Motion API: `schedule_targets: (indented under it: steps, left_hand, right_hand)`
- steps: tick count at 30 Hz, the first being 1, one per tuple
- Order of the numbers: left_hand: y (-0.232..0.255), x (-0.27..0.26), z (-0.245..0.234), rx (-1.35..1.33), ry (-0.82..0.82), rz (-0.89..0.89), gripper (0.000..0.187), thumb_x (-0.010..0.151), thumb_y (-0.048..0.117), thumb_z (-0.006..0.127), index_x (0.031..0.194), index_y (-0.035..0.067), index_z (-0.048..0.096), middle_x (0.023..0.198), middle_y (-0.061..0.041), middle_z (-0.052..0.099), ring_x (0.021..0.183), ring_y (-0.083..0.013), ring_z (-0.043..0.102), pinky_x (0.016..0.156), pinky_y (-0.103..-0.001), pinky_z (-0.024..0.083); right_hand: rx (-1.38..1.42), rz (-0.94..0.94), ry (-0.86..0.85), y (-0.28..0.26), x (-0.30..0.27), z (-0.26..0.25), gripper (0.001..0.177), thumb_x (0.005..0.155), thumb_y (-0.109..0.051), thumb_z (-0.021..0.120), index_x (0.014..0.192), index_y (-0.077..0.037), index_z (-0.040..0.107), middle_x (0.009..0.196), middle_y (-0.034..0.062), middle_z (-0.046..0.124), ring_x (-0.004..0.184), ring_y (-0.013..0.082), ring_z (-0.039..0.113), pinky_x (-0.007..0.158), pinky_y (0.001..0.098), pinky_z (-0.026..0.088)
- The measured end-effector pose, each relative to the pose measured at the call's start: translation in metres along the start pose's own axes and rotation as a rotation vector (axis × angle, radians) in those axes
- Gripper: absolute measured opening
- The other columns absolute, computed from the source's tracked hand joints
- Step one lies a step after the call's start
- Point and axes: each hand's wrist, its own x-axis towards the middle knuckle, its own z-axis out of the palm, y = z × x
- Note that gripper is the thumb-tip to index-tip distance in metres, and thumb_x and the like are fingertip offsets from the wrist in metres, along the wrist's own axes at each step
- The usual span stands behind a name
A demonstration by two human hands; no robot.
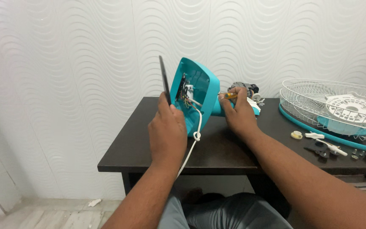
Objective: The person disassembles a small teal electronic device on a table. They use a screwdriver to remove screws from the back cover, separate the casing, and then detach internal components including a switch and wiring.
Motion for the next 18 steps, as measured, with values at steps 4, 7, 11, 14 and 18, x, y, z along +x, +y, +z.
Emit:
schedule_targets:
  steps: [4, 7, 11, 14, 18]
  left_hand:
    - [-0.005, 0.006, 0.0, 0.026, -0.029, -0.34, 0.043, 0.103, 0.017, 0.043, 0.139, -0.007, 0.045, 0.094, -0.027, 0.072, 0.088, -0.0426, 0.072, 0.079, -0.052, 0.055]
    - [-0.017, 0.006, 0.002, -0.073, 0.113, -0.355, 0.055, 0.091, 0.012, 0.052, 0.139, -0.011, 0.037, 0.098, -0.031, 0.068, 0.087, -0.0457, 0.07, 0.077, -0.053, 0.055]
    - [-0.029, 0.014, -0.002, -0.21, 0.208, -0.573, 0.039, 0.091, 0.011, 0.061, 0.119, -0.011, 0.045, 0.107, -0.029, 0.066, 0.085, -0.0391, 0.073, 0.077, -0.044, 0.058]
    - [-0.031, 0.019, -0.008, -0.509, 0.216, -0.851, 0.041, 0.088, 0.006, 0.058, 0.122, -0.011, 0.04, 0.116, -0.025, 0.061, 0.079, -0.031, 0.077, 0.065, -0.033, 0.062]
    - [-0.025, 0.02, -0.013, -0.556, 0.312, -0.86, 0.046, 0.088, 0.003, 0.061, 0.125, -0.011, 0.037, 0.117, -0.025, 0.059, 0.079, -0.0279, 0.076, 0.063, -0.03, 0.061]
  right_hand:
    - [-0.027, 0.038, -0.013, -0.002, -0.002, -0.003, 0.053, 0.099, -0.044, 0.059, 0.129, -0.003, 0.043, 0.114, 0.0267, 0.067, 0.106, 0.0372, 0.068, 0.092, 0.0446, 0.051]
    - [-0.017, 0.017, 0.001, -0.002, -0.003, -0.002, 0.053, 0.098, -0.044, 0.059, 0.129, -0.003, 0.044, 0.113, 0.0268, 0.067, 0.105, 0.0369, 0.069, 0.092, 0.0443, 0.052]
    - [-0.015, 0.028, -0.016, 0.0, -0.002, -0.004, 0.053, 0.099, -0.045, 0.059, 0.129, -0.003, 0.044, 0.113, 0.0269, 0.067, 0.107, 0.0363, 0.069, 0.092, 0.0439, 0.052]
    - [0.006, -0.002, 0.004, 0.002, -0.003, -0.003, 0.053, 0.098, -0.044, 0.058, 0.128, -0.003, 0.044, 0.114, 0.025, 0.069, 0.107, 0.0363, 0.069, 0.092, 0.0436, 0.051]
    - [0.008, -0.021, 0.016, 0.001, -0.001, -0.002, 0.053, 0.098, -0.044, 0.06, 0.128, -0.003, 0.045, 0.114, 0.0257, 0.068, 0.109, 0.0364, 0.069, 0.094, 0.0433, 0.051]
